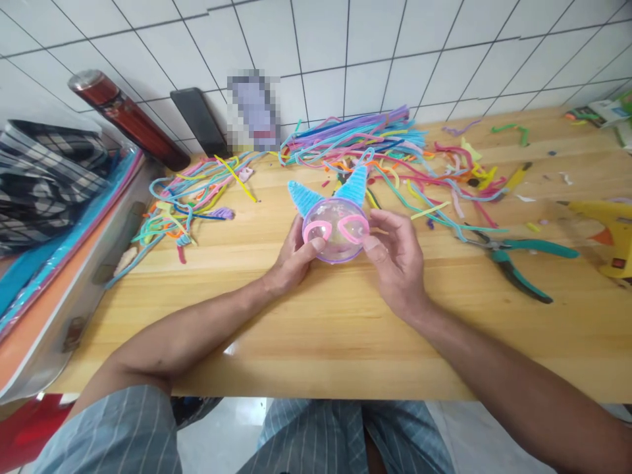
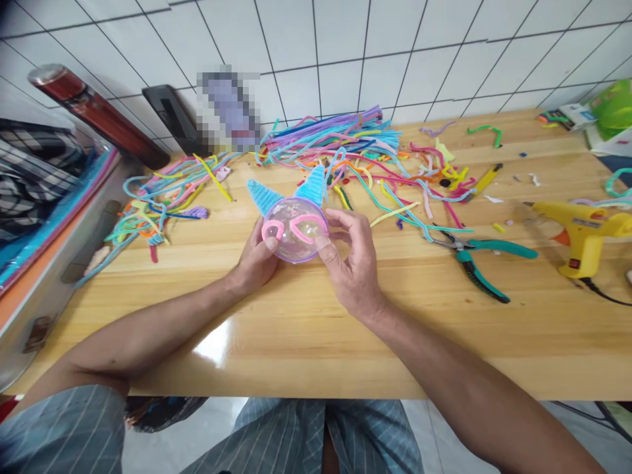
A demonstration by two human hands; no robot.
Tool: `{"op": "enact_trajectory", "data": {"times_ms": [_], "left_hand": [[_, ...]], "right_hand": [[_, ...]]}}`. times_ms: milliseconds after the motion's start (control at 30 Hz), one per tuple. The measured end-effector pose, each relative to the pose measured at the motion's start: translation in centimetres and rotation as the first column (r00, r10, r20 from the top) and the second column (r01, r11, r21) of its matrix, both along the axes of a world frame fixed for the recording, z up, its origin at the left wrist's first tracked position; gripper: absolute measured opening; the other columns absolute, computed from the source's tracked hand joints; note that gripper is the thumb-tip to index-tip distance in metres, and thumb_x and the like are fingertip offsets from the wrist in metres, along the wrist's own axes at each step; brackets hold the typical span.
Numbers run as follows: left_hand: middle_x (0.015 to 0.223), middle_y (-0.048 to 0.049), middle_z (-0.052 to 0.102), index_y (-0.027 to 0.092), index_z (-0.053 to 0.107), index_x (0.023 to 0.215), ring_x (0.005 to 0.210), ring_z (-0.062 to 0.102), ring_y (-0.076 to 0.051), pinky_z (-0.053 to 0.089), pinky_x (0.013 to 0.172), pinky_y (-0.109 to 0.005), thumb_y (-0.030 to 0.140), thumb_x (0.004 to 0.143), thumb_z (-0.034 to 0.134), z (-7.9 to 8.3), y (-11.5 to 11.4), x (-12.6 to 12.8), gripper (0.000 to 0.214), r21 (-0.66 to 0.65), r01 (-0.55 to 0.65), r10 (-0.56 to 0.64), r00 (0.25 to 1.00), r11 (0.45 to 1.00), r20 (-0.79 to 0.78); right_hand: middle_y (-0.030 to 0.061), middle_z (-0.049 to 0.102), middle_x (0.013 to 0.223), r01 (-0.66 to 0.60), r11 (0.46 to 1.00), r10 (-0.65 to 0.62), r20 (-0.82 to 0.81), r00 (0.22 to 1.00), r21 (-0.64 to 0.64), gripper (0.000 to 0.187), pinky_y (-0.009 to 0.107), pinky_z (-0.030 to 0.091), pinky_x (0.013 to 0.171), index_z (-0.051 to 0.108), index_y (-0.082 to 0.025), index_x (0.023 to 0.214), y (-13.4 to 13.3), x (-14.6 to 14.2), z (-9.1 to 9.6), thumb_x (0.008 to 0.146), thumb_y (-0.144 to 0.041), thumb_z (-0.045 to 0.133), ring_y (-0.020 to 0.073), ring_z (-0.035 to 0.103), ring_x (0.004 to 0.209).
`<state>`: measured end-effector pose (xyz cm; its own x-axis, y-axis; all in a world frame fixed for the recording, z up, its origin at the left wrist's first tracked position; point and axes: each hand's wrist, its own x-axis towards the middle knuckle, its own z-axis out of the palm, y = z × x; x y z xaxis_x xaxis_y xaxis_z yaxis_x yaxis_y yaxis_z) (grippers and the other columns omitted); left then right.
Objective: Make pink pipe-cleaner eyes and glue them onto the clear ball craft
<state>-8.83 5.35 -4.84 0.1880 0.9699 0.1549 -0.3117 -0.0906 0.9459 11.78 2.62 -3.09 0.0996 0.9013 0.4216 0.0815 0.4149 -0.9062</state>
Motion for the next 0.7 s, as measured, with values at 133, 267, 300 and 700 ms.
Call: {"op": "enact_trajectory", "data": {"times_ms": [133,267,300,700], "left_hand": [[0.153,-0.0104,0.07,0.029,0.062,0.15,0.145,0.065,-0.034,0.051,0.125,-0.048,0.065,0.088,0.089,-0.7,0.1,-0.4,0.076,0.056,-0.013,0.017,0.997,0.998,-0.073],[0.149,-0.0108,0.07,0.028,0.062,0.147,0.14,0.065,-0.033,0.052,0.121,-0.047,0.065,0.089,0.087,-0.5,0.0,-0.4,0.074,0.065,-0.016,0.025,0.991,0.998,-0.131],[0.148,-0.0111,0.07,0.027,0.062,0.145,0.139,0.065,-0.033,0.052,0.121,-0.047,0.065,0.089,0.088,-0.4,-0.1,-0.3,0.073,0.066,-0.016,0.026,0.99,0.998,-0.139],[0.146,-0.0128,0.071,0.025,0.058,0.14,0.138,0.068,-0.034,0.056,0.123,-0.053,0.071,0.084,0.092,0.6,0.1,0.1,0.08,0.124,0.02,0.008,0.974,0.992,-0.225]], "right_hand": [[0.0087,0.071,0.138,-0.012,0.999,0.009,0.079,0.997,0.046,0.034,0.051,0.068,0.106,0.075,-0.035,0.132,-0.1,0.0,0.1,0.103,-0.052,0.079,0.0286,0.071,0.129],[0.0081,0.072,0.137,-0.02,1.0,0.02,0.077,0.997,0.005,0.035,0.051,0.068,0.106,0.074,-0.034,0.13,0.1,0.1,-0.1,0.102,-0.052,0.081,0.0276,0.073,0.123],[0.008,0.071,0.137,-0.022,1.0,0.022,0.07,0.997,0.001,0.035,0.05,0.068,0.106,0.074,-0.033,0.13,0.1,0.2,-0.1,0.102,-0.052,0.082,0.0273,0.074,0.123],[0.0083,0.07,0.137,0.011,0.999,-0.014,0.095,0.995,0.031,0.036,0.048,0.069,0.104,0.072,-0.033,0.133,0.3,0.3,-0.8,0.101,-0.047,0.081,0.0269,0.074,0.125]]}}
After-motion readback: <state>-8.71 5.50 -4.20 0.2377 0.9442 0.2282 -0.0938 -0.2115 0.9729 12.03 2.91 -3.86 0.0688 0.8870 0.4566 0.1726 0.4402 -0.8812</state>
